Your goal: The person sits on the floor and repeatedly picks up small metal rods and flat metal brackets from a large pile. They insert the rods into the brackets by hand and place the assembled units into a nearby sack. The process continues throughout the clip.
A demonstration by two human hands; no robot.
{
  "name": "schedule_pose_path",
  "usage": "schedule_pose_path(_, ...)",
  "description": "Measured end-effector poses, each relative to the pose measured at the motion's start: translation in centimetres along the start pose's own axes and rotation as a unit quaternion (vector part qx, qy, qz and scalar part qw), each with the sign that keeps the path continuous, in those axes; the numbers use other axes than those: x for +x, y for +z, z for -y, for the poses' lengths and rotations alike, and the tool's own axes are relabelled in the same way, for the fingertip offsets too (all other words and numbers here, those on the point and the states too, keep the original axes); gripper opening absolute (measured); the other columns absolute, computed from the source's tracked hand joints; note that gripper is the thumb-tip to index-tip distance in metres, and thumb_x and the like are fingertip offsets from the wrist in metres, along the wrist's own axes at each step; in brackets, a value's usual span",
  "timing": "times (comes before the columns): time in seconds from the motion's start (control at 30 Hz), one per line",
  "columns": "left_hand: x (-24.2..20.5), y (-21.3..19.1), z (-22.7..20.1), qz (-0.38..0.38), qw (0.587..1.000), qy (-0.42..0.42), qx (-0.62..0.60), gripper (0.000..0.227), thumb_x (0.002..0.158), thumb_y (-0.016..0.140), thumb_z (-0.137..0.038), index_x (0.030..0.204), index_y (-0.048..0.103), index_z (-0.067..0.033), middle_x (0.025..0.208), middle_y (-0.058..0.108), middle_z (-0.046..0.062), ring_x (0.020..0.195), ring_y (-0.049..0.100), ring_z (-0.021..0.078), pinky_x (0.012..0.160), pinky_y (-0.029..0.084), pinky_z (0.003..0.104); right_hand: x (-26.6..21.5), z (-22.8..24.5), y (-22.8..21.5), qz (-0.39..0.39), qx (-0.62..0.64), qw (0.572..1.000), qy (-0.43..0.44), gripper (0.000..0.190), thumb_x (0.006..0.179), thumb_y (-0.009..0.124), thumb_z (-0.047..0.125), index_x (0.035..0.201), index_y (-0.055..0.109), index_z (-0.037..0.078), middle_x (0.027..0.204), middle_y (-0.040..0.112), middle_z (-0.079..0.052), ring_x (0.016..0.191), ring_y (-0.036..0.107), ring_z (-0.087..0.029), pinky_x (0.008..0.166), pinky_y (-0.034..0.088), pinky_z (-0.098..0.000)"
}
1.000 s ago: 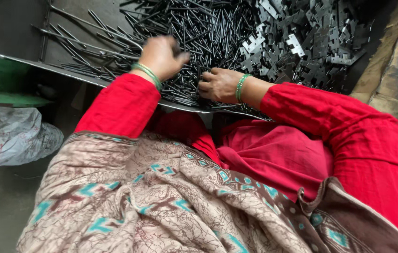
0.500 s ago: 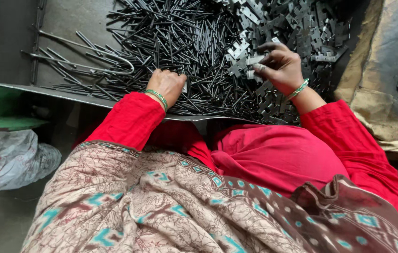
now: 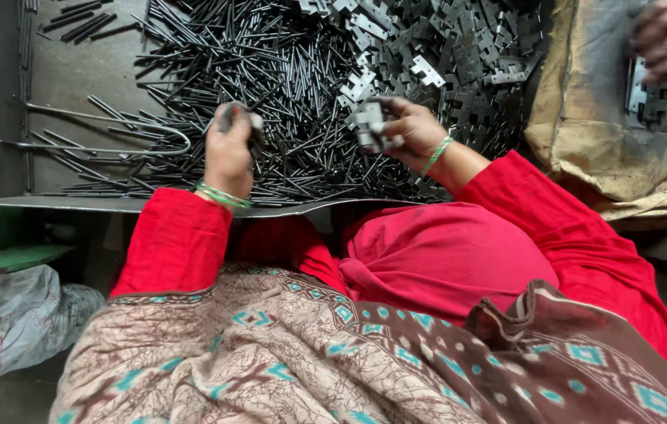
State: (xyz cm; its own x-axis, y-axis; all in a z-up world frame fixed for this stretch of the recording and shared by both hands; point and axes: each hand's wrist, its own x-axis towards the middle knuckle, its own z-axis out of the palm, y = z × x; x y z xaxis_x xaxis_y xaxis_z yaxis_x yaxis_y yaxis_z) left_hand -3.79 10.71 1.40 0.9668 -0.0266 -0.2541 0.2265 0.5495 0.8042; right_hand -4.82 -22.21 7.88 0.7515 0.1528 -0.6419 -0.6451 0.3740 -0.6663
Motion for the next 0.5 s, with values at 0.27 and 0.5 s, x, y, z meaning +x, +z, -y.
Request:
schedule_pose_path(0.27, -3.5, 5.4, 2.5, 0.041, 0.957, -0.196, -0.212, 0.027, 0.096, 0.059, -0.016, 0.119, 0.065, -0.0042, 0.115, 0.073, 0.011, 0.104, 0.073, 0.0204, 0.094, 0.061, 0.035, -1.3, 1.2, 6.4, 0.082, -0.537, 0.774, -0.324, 0.072, 0.089, 0.072, -0.004, 0.155, 0.045, 0.009, 0.121, 0.071, -0.014, 0.106, 0.075, -0.028, 0.093, 0.063, -0.0400)
schedule_pose_path(0.5, -5.6, 10.1, 3.4, 0.125, 0.938, -0.175, -0.270, 0.049, 0.108, 0.054, -0.047, 0.124, 0.060, -0.0017, 0.114, 0.068, 0.009, 0.105, 0.067, 0.0227, 0.090, 0.057, 0.038, -2.7, -0.6, 8.0, 0.215, -0.611, 0.631, -0.426, 0.075, 0.076, 0.072, -0.007, 0.147, 0.052, 0.006, 0.125, 0.069, -0.024, 0.102, 0.071, -0.038, 0.084, 0.060, -0.0379)
